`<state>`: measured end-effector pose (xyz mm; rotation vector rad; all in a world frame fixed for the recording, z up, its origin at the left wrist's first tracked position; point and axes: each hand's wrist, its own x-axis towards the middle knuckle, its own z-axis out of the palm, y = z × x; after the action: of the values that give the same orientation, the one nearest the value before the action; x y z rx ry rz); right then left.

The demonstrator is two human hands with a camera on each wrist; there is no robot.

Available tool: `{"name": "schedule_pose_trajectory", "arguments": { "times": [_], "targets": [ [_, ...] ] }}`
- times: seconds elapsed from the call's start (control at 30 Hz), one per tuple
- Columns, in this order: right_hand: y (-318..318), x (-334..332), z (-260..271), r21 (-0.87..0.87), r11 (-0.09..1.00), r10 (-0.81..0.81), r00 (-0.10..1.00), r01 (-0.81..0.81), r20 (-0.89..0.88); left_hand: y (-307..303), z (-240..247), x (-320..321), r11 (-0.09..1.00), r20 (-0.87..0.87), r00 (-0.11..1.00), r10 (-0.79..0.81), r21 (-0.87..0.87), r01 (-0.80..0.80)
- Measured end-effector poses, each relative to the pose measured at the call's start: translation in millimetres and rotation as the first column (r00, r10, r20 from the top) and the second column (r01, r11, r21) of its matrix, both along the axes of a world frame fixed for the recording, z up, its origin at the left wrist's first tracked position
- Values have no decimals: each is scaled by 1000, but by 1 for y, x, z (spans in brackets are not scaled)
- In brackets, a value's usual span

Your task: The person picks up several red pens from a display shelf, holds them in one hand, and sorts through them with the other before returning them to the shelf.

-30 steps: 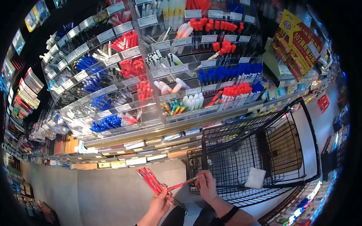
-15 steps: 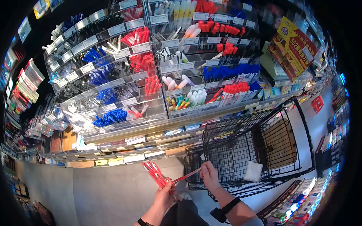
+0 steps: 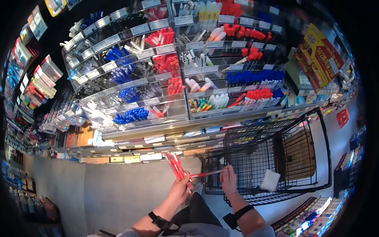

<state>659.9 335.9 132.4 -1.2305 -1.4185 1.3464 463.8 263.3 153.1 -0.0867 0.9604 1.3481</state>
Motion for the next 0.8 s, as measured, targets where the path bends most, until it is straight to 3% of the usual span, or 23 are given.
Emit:
{"name": "schedule_pose_trajectory", "arguments": {
  "times": [0.2, 0.47, 0.53, 0.63, 0.8],
  "targets": [
    [14, 5, 2, -8, 1000, -21, 1000, 21, 10, 30, 19, -3, 998, -101, 993, -66, -11, 66],
    [44, 14, 5, -43, 998, -43, 998, 41, -49, 59, 30, -9, 941, -264, 905, -333, -37, 335],
    [48, 17, 3, -66, 996, -57, 996, 53, -65, 72, 33, -15, 937, -282, 896, -344, -38, 347],
    [44, 24, 11, -35, 999, -3, 998, 5, 64, 80, 28, -16, 927, -272, 887, -373, -60, 371],
    [55, 18, 27, -193, 981, 30, 999, -25, 20, 87, 31, -28, 929, -236, 899, -369, -84, 360]
  ]
}}
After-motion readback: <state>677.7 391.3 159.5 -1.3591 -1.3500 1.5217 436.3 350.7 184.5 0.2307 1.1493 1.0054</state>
